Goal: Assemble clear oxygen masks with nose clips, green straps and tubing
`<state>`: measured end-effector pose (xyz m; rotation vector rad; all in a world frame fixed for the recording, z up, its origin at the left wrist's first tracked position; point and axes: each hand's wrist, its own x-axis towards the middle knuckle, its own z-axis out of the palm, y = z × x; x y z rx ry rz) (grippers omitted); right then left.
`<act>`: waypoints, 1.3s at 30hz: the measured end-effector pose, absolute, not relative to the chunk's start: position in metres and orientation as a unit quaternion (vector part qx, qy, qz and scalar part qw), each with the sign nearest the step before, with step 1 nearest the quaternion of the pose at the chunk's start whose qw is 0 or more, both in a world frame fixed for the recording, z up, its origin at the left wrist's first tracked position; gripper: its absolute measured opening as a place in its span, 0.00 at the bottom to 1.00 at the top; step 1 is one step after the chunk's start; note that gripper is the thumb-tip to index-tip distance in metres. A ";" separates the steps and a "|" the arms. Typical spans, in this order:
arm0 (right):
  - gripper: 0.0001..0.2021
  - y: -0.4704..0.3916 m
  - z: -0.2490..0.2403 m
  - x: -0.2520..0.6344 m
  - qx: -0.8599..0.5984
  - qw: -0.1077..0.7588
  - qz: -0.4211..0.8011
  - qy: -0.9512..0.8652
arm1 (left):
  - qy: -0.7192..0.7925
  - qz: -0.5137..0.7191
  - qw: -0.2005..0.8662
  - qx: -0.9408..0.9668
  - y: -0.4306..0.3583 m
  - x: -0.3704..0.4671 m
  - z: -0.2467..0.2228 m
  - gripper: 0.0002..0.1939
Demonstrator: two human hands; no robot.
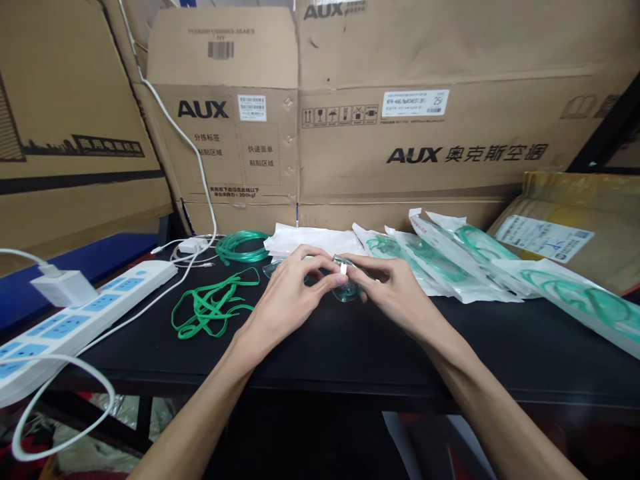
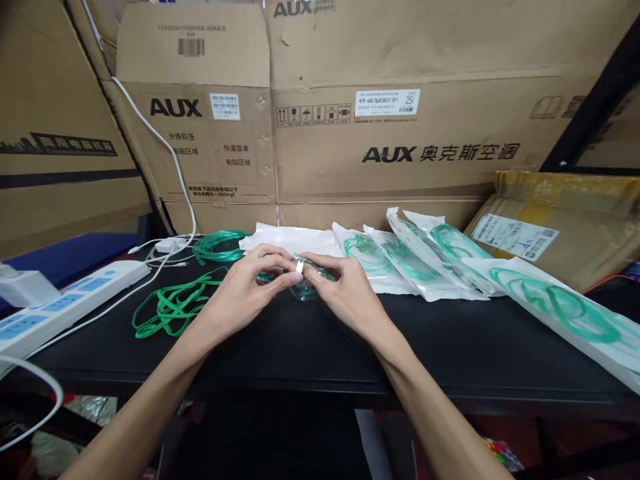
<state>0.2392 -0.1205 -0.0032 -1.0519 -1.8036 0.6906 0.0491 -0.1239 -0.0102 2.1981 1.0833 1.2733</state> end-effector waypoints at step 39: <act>0.17 -0.118 0.009 0.268 -0.414 0.337 0.320 -0.782 | 0.358 0.392 0.105 0.841 -0.121 0.045 -0.010 0.17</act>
